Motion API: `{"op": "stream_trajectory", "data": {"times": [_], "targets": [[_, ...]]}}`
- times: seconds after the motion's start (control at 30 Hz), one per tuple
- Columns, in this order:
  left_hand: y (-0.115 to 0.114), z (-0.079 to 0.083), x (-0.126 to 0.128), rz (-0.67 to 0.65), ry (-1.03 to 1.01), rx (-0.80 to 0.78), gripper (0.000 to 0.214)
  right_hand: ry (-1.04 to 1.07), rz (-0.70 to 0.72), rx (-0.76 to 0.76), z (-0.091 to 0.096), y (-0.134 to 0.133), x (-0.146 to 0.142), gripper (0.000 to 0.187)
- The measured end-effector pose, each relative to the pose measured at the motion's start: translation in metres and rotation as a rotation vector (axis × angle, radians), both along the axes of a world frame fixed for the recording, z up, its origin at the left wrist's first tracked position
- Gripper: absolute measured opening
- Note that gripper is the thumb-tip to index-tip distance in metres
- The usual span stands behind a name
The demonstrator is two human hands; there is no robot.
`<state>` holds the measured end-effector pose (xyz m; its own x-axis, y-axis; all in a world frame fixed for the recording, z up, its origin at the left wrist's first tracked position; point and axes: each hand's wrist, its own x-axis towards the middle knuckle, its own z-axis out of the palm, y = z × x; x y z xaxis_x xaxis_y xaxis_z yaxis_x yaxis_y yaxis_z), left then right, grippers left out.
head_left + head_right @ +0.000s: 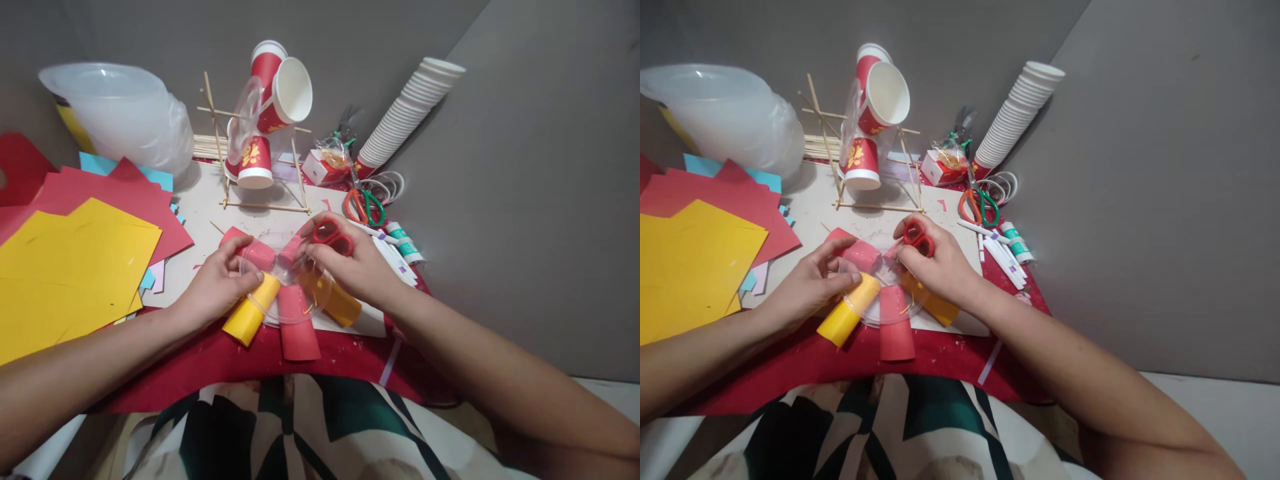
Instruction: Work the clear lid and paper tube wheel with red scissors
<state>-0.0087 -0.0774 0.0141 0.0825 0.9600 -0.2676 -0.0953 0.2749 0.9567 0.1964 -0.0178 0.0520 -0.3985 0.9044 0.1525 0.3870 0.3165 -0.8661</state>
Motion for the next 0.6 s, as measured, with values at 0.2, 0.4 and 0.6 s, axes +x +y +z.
{"op": "stream_trajectory", "data": {"times": [0.2,0.4,0.6], "targets": [[0.002,0.002,0.011,0.117,-0.072,-0.033,0.069,-0.118,0.064,0.123,0.006,-0.005,0.002,0.002],[0.001,-0.001,0.01,0.106,-0.058,-0.029,0.07,-0.15,0.099,0.0,0.009,-0.005,0.0,0.012],[0.001,-0.006,0.009,0.085,-0.071,-0.021,0.069,-0.342,0.474,0.215,0.02,0.011,0.005,0.016]]}}
